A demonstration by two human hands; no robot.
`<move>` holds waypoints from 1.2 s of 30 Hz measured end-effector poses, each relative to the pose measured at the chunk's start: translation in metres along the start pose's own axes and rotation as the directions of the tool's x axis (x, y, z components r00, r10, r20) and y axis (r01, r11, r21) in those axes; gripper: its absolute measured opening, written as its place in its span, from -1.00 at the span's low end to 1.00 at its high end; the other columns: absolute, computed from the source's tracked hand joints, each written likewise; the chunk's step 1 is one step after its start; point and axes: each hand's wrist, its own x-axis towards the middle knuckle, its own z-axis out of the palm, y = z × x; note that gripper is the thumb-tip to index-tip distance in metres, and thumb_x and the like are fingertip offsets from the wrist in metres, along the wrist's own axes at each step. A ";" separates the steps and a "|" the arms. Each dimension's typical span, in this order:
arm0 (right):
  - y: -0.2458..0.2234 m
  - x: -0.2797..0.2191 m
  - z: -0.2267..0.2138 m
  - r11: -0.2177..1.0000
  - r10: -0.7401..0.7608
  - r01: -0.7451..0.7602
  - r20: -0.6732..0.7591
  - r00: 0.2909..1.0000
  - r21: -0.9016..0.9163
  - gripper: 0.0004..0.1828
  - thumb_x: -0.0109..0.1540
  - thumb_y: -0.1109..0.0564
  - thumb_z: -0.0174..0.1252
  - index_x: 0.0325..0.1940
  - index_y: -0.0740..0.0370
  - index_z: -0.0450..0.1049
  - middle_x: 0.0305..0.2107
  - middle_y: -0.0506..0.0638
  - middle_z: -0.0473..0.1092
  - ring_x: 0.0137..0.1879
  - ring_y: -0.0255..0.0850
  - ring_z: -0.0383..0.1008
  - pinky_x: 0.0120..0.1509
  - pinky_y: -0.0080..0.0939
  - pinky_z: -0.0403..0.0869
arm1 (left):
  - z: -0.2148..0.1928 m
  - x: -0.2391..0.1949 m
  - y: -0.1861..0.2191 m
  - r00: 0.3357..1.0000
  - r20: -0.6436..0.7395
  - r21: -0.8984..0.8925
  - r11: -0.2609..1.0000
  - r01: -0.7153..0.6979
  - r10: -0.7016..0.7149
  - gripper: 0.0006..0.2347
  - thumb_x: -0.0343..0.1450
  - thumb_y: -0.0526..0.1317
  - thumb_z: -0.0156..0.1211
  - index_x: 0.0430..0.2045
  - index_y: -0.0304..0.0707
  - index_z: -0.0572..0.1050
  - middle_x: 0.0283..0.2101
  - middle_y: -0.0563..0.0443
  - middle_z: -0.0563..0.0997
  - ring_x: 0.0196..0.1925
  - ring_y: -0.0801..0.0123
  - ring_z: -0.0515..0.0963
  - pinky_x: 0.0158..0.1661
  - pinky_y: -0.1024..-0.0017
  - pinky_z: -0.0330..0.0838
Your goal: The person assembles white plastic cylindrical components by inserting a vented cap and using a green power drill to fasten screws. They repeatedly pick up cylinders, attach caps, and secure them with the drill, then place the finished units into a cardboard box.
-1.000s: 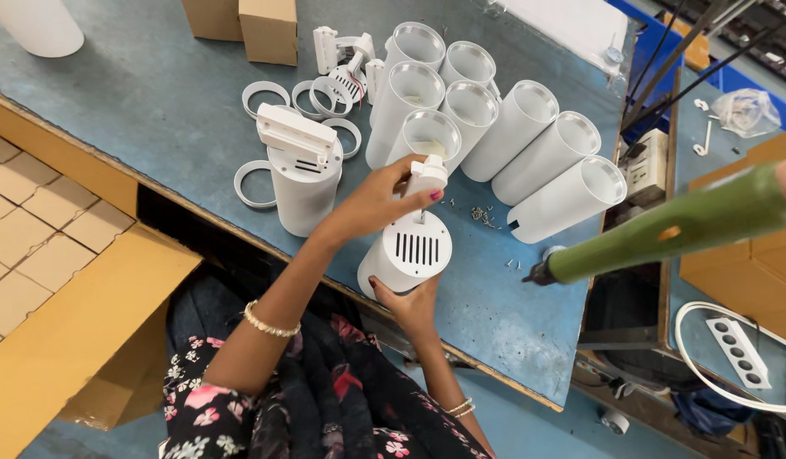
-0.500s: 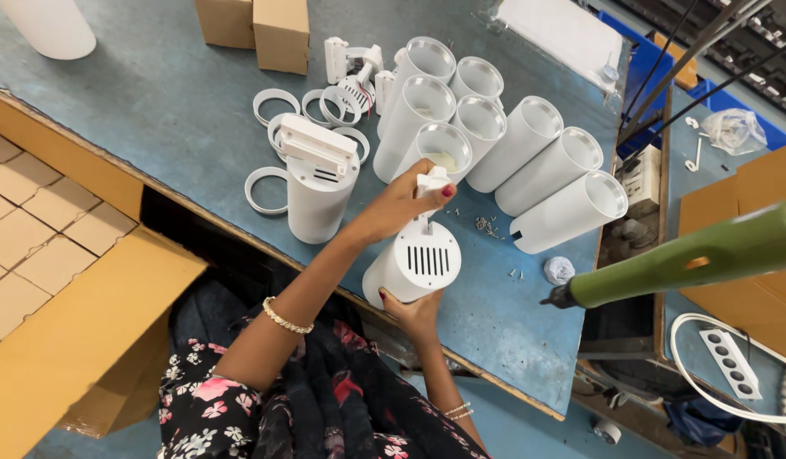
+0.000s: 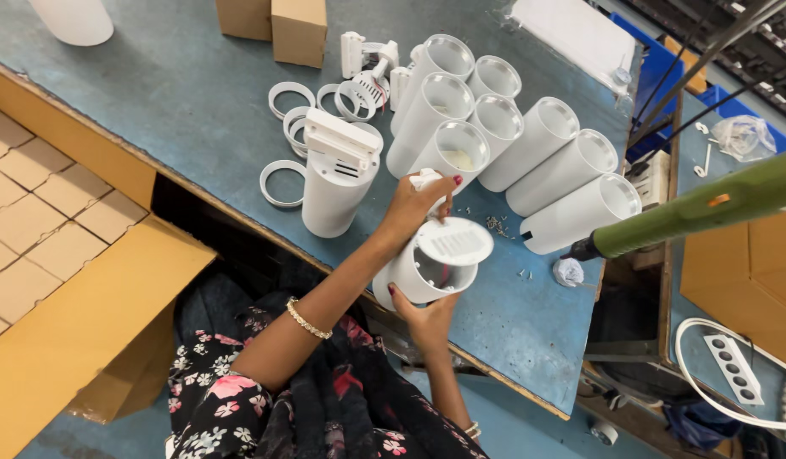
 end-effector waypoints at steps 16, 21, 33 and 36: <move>0.041 -0.018 0.014 0.964 -0.151 0.146 -0.009 0.988 -0.222 -0.24 0.03 -0.02 0.49 0.17 0.39 0.37 0.05 0.28 0.35 0.15 0.15 0.42 0.24 0.04 0.37 | -0.135 0.166 0.197 0.828 -0.063 0.613 0.676 -0.408 0.557 -0.81 0.38 -0.18 0.36 -0.31 -0.27 0.50 -0.42 0.07 0.56 -0.40 0.46 0.58 -0.44 0.38 0.53; 0.039 -0.013 0.017 0.947 -0.168 0.158 -0.012 0.986 -0.280 -0.28 0.00 -0.02 0.49 0.12 0.34 0.41 -0.02 0.24 0.44 0.07 0.13 0.52 0.14 0.04 0.45 | -0.222 0.278 0.131 0.912 -0.381 0.462 0.886 0.047 0.150 -0.47 0.29 -0.35 0.37 0.04 -0.33 0.14 -0.11 -0.21 0.47 -0.23 0.18 0.63 -0.43 0.08 0.68; 0.045 -0.005 0.024 0.979 -0.113 0.107 -0.027 0.993 -0.171 -0.17 -0.11 -0.03 0.54 0.15 0.33 0.40 -0.04 0.18 0.53 0.07 0.02 0.60 0.13 -0.05 0.50 | -0.254 0.373 0.002 0.834 -0.149 0.938 0.342 -0.050 0.531 -0.41 0.42 -0.20 0.34 0.19 -0.50 0.07 0.20 -0.51 0.37 0.27 -0.23 0.39 0.26 0.10 0.26; 0.043 -0.010 0.025 0.956 -0.052 0.024 -0.090 0.995 -0.292 -0.18 -0.14 -0.06 0.55 0.10 0.31 0.44 -0.06 0.18 0.52 0.05 0.03 0.59 0.12 -0.04 0.49 | -0.261 0.375 0.004 0.865 -0.095 0.973 0.229 -0.023 0.492 -0.36 0.41 -0.11 0.30 0.20 -0.65 0.10 0.21 -0.58 0.35 0.29 -0.25 0.33 0.29 0.07 0.20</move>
